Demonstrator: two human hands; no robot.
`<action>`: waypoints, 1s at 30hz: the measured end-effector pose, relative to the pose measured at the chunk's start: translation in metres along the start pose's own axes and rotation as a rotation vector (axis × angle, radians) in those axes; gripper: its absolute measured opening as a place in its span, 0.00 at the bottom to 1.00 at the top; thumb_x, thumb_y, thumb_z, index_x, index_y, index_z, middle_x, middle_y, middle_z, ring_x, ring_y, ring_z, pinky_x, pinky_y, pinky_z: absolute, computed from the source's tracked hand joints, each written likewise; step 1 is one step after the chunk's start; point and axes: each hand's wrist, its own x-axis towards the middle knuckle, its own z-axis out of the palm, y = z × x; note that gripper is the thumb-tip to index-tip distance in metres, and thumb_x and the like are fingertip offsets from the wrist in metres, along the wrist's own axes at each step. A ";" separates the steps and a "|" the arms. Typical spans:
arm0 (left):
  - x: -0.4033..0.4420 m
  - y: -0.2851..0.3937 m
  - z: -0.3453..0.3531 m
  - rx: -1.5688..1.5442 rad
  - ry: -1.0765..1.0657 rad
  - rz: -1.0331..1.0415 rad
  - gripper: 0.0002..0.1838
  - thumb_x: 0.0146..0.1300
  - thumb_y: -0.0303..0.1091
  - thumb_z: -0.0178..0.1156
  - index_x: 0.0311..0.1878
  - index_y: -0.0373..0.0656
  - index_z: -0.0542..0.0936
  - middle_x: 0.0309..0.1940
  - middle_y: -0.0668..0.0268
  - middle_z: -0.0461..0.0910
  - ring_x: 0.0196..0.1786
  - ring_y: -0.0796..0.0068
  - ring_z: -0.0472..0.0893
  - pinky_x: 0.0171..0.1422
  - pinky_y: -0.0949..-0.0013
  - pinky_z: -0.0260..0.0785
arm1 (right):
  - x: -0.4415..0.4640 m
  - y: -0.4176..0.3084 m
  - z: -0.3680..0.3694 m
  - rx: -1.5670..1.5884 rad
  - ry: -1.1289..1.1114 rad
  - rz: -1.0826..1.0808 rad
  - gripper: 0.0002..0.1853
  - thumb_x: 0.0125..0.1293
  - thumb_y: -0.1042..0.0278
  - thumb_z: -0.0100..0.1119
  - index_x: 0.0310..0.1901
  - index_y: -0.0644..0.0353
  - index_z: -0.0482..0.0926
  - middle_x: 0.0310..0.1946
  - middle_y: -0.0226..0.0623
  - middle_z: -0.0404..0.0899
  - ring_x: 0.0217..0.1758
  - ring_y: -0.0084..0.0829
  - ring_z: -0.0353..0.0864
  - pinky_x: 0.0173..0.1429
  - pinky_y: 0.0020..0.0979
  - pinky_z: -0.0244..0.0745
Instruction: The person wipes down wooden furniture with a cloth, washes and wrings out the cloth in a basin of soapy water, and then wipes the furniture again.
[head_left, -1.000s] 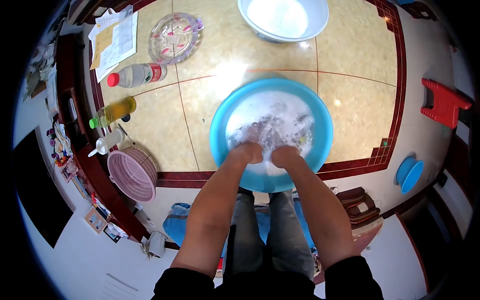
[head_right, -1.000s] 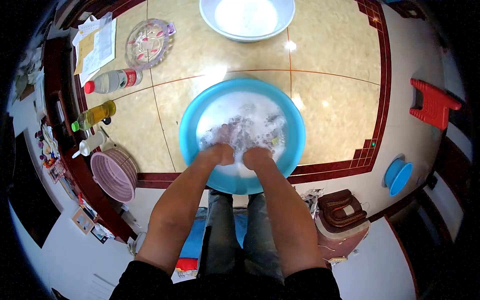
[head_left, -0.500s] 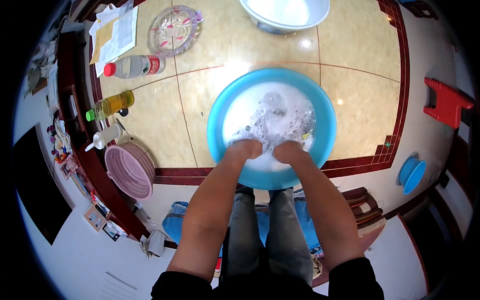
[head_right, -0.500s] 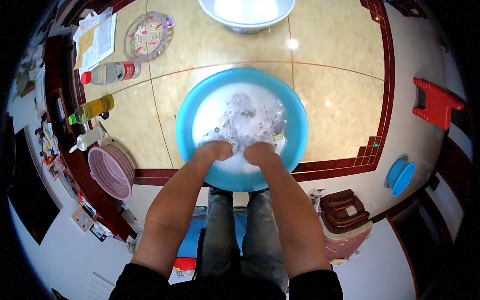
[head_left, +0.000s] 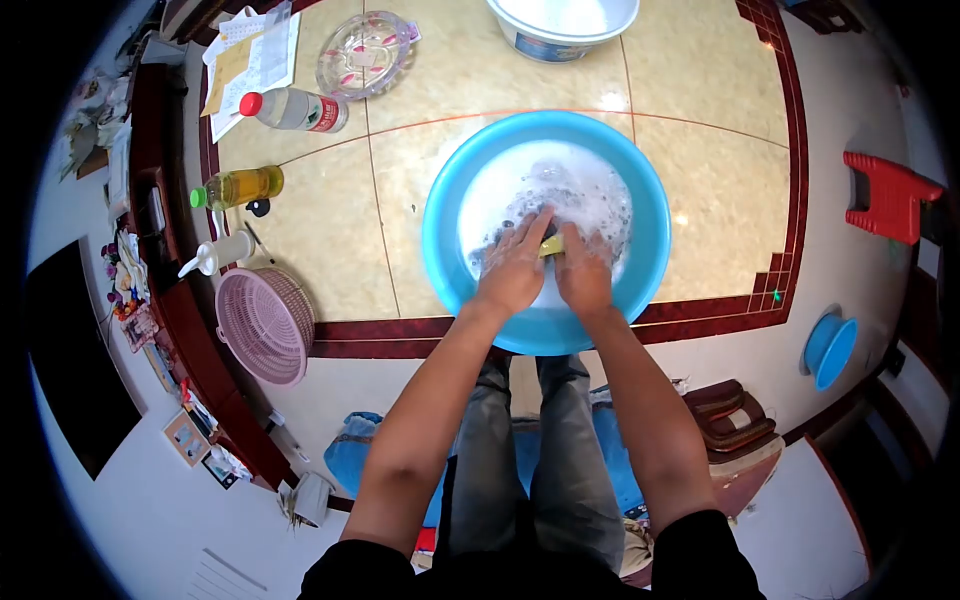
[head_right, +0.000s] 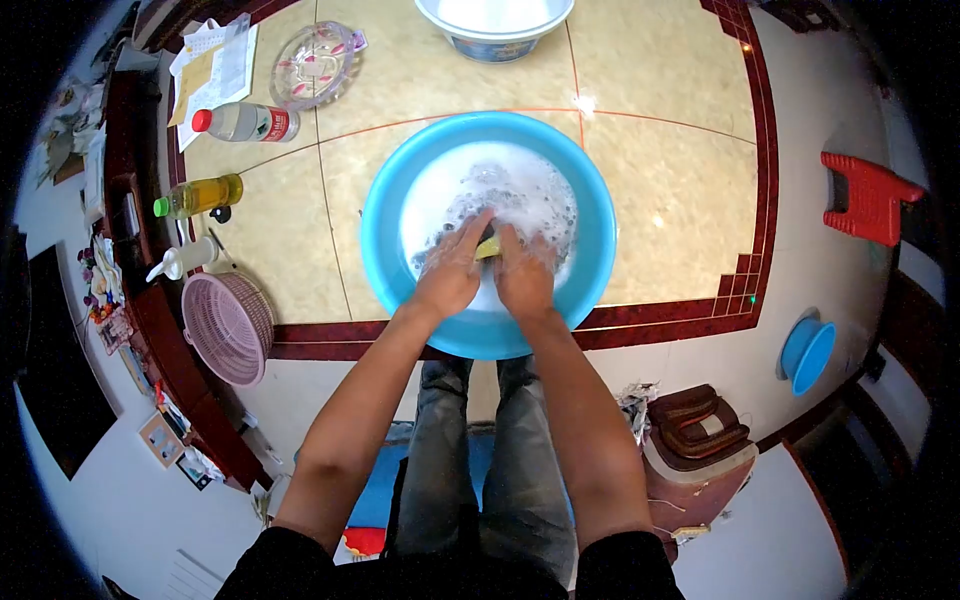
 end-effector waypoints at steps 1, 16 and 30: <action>0.000 -0.001 0.002 -0.079 0.085 0.055 0.30 0.66 0.27 0.55 0.73 0.49 0.69 0.75 0.47 0.66 0.77 0.43 0.65 0.79 0.45 0.59 | 0.003 -0.001 -0.004 0.094 -0.008 0.000 0.27 0.65 0.68 0.64 0.67 0.54 0.71 0.53 0.51 0.85 0.55 0.55 0.83 0.65 0.53 0.74; 0.020 0.000 0.001 0.336 -0.281 -0.010 0.56 0.63 0.28 0.66 0.85 0.63 0.39 0.85 0.53 0.44 0.83 0.40 0.53 0.85 0.39 0.46 | 0.011 -0.012 -0.030 -0.185 -0.500 0.116 0.47 0.71 0.46 0.57 0.84 0.48 0.43 0.85 0.40 0.48 0.88 0.43 0.43 0.87 0.54 0.35; 0.069 -0.026 0.017 0.355 -0.930 -0.265 0.27 0.65 0.36 0.48 0.65 0.41 0.81 0.70 0.50 0.76 0.72 0.50 0.74 0.78 0.53 0.63 | 0.055 0.022 -0.012 -0.229 -1.209 0.067 0.25 0.72 0.54 0.47 0.61 0.56 0.84 0.64 0.45 0.81 0.68 0.43 0.80 0.72 0.46 0.71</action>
